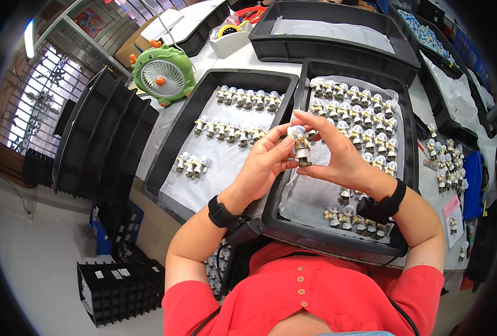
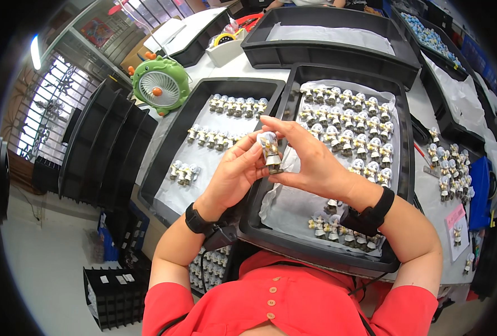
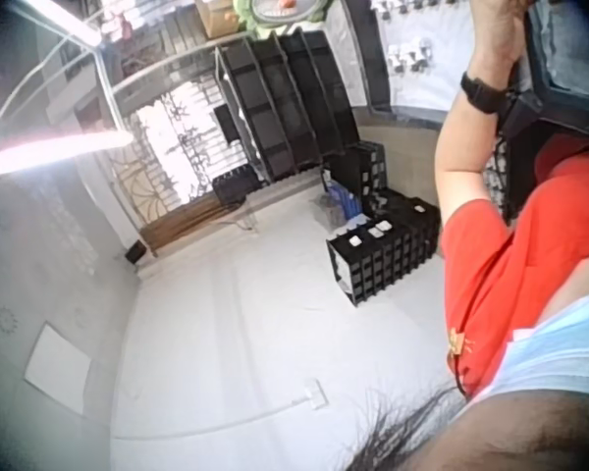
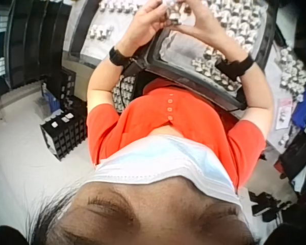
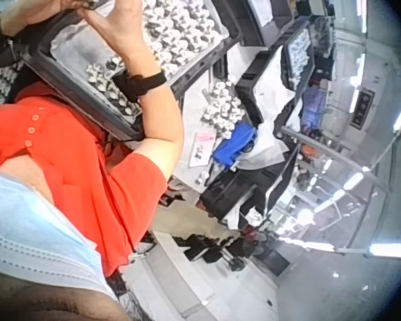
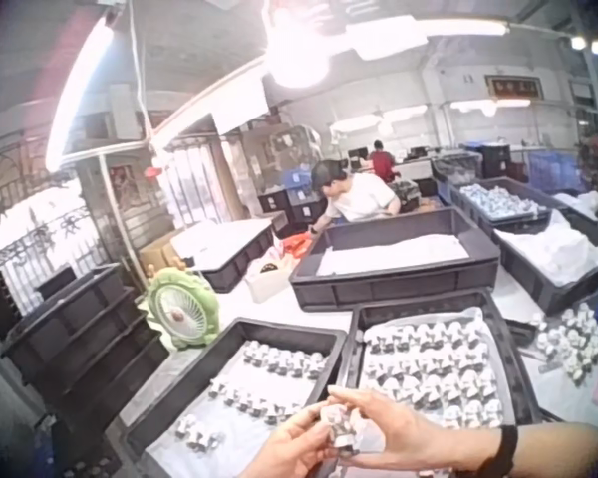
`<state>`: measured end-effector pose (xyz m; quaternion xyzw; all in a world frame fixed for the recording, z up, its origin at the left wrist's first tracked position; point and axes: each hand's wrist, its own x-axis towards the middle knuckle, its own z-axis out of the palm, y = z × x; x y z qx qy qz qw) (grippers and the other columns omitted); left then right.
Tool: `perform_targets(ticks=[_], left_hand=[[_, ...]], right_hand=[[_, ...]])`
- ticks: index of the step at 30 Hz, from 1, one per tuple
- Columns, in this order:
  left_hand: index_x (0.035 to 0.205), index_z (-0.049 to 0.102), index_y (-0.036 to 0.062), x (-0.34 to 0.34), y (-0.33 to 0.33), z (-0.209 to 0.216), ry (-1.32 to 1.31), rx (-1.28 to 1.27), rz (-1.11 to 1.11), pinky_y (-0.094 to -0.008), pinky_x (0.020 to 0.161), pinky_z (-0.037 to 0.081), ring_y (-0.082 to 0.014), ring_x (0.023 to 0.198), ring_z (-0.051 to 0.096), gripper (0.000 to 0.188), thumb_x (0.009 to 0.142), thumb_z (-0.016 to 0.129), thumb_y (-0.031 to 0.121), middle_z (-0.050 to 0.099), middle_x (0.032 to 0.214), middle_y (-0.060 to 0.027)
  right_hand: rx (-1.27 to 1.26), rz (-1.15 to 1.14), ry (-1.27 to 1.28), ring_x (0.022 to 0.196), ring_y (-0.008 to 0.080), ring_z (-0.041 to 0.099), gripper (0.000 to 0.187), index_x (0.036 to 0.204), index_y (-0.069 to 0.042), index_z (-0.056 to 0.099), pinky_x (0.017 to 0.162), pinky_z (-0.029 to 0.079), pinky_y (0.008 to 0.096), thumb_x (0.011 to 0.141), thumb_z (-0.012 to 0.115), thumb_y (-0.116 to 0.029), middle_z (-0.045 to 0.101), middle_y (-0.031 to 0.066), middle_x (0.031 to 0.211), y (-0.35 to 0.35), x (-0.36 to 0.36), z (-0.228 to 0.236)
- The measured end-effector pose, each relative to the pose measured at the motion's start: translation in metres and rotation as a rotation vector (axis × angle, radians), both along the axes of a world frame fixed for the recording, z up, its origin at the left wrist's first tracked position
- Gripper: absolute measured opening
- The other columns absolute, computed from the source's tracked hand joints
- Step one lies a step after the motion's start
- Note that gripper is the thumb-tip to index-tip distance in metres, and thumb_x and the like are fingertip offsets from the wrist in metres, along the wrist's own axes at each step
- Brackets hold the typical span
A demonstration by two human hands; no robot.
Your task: The person repeatedly picks up small, white, doll-like figures from a tray and places them into a black tray lined with white paper. The person handles the figures one at a time, rotating them in their hands before arranging them in neat rows within the tray.
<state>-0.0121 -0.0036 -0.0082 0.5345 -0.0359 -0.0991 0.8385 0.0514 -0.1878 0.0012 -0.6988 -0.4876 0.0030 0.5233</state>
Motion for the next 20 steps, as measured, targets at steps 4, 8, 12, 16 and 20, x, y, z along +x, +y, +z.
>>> perform_targets(ticks=[4, 8, 12, 16, 20], left_hand=[[0.133, 0.041, 0.0087, -0.001, 0.001, 0.001, -0.01, 0.039, -0.005, -0.0282, 0.083, 0.048, -0.0123, 0.103, 0.058, 0.04, 0.097, 0.047, 0.026, 0.057, 0.115, -0.007], [0.134, 0.038, 0.007, -0.005, -0.011, 0.006, -0.07, 0.148, 0.071, -0.0275, 0.081, 0.048, -0.0119, 0.099, 0.057, 0.046, 0.094, 0.054, 0.023, 0.057, 0.112, -0.0082], [0.134, 0.034, 0.0037, -0.008, -0.016, 0.001, -0.165, 0.386, 0.135, -0.0256, 0.078, 0.048, -0.0109, 0.094, 0.056, 0.056, 0.088, 0.063, 0.014, 0.057, 0.105, -0.0064], [0.134, 0.034, 0.0019, -0.007, -0.013, 0.002, -0.132, 0.406, 0.155, -0.0262, 0.078, 0.048, -0.0105, 0.092, 0.055, 0.059, 0.085, 0.066, 0.01, 0.056, 0.102, -0.0042], [0.136, 0.032, 0.0019, -0.007, -0.012, 0.002, -0.14, 0.301, 0.149, -0.0262, 0.079, 0.049, -0.011, 0.094, 0.056, 0.061, 0.085, 0.065, 0.008, 0.056, 0.101, -0.0037]], right_hand=[[0.027, -0.025, -0.061, 0.112, 0.0267, 0.052, 0.087, 0.137, -0.009, 0.036, 0.096, 0.041, 0.0366, 0.061, 0.077, -0.002, 0.051, 0.0107, 0.125, 0.001, -0.001, -0.002], [0.049, -0.038, -0.129, 0.11, 0.0277, 0.052, 0.085, 0.136, -0.009, 0.038, 0.094, 0.042, 0.037, 0.061, 0.078, -0.003, 0.051, 0.0107, 0.125, 0.002, 0.001, -0.007], [0.073, -0.057, -0.28, 0.108, 0.0286, 0.053, 0.083, 0.135, -0.008, 0.04, 0.091, 0.043, 0.0383, 0.06, 0.077, -0.003, 0.052, 0.0103, 0.125, 0.005, 0.001, -0.012], [0.068, -0.051, -0.303, 0.107, 0.0287, 0.053, 0.084, 0.134, -0.007, 0.04, 0.091, 0.043, 0.0386, 0.059, 0.077, -0.002, 0.052, 0.0102, 0.126, 0.007, 0.0, -0.011], [0.074, -0.04, -0.262, 0.112, 0.0275, 0.051, 0.084, 0.135, -0.008, 0.039, 0.095, 0.041, 0.0389, 0.06, 0.077, -0.003, 0.048, 0.0113, 0.131, 0.004, 0.0, -0.008]])
